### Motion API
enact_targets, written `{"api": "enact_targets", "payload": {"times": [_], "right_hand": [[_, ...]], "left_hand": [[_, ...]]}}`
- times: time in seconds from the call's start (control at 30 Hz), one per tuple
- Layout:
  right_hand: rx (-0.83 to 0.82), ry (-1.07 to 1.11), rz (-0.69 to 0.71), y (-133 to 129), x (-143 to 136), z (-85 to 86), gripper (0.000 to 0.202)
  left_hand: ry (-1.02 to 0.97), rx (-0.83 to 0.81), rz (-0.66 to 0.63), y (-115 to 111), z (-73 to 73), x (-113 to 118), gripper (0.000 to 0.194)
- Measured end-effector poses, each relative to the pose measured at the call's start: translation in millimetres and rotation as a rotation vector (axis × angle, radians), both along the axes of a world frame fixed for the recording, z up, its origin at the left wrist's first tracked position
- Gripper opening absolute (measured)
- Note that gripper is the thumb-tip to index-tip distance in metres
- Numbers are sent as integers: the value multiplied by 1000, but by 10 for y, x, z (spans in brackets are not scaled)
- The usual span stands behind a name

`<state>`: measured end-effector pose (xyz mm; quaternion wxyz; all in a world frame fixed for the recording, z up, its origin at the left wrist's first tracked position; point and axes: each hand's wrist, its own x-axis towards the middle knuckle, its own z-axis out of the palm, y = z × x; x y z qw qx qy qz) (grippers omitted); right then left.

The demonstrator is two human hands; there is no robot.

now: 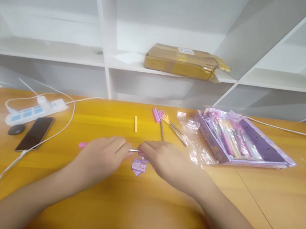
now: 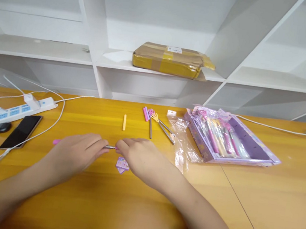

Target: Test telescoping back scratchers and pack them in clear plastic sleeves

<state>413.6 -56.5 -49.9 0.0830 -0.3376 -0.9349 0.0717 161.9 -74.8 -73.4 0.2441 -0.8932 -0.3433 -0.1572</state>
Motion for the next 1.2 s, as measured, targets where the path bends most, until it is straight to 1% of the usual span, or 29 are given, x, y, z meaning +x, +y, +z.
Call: {"api": "enact_targets", "payload": {"times": [0.13, 0.23, 0.3, 0.37, 0.47, 0.6, 0.67, 0.73, 0.83, 0.93, 1.0, 1.1, 1.13, 1.2], "right_hand": [[-52, -86, 13, 1, -8, -51, 17], [20, -121, -25, 5, -33, -50, 20], [73, -92, -57, 16, -25, -11, 22], [92, -37, -76, 26, 17, 55, 22], [63, 28, -102, 4, 121, 170, 18], [-12, 93, -113, -102, 224, 299, 24], [-31, 124, -115, -137, 236, 345, 30], [-36, 143, -116, -130, 236, 375, 35], [-62, 165, -72, -60, 227, 386, 39], [-101, 134, -46, -12, 166, 351, 40], [-51, 79, -96, -19, 80, 310, 33], [123, 34, -184, -49, -49, 259, 16], [163, 43, -184, -54, -72, 251, 14], [191, 84, -149, -51, -71, 246, 11]], "left_hand": [[-24, -75, -3, 42, -91, 42, 29], [-26, -88, 14, 92, -151, 64, 27], [-52, -95, 36, 123, -148, 85, 30], [-91, -137, 73, 145, -91, 120, 36], [-93, -232, 135, 145, 81, 195, 39], [-47, -327, 103, 77, 320, 287, 41], [-75, -311, 106, 32, 384, 306, 43], [-109, -247, 138, -2, 402, 296, 45], [-113, -147, 158, -10, 362, 234, 48], [-79, -118, 108, 33, 288, 152, 47], [-73, -96, 83, 70, 250, 110, 44], [-82, -15, 104, 102, 250, 67, 42], [-87, 9, 109, 102, 268, 55, 42], [-100, 33, 96, 93, 319, 26, 39]]}}
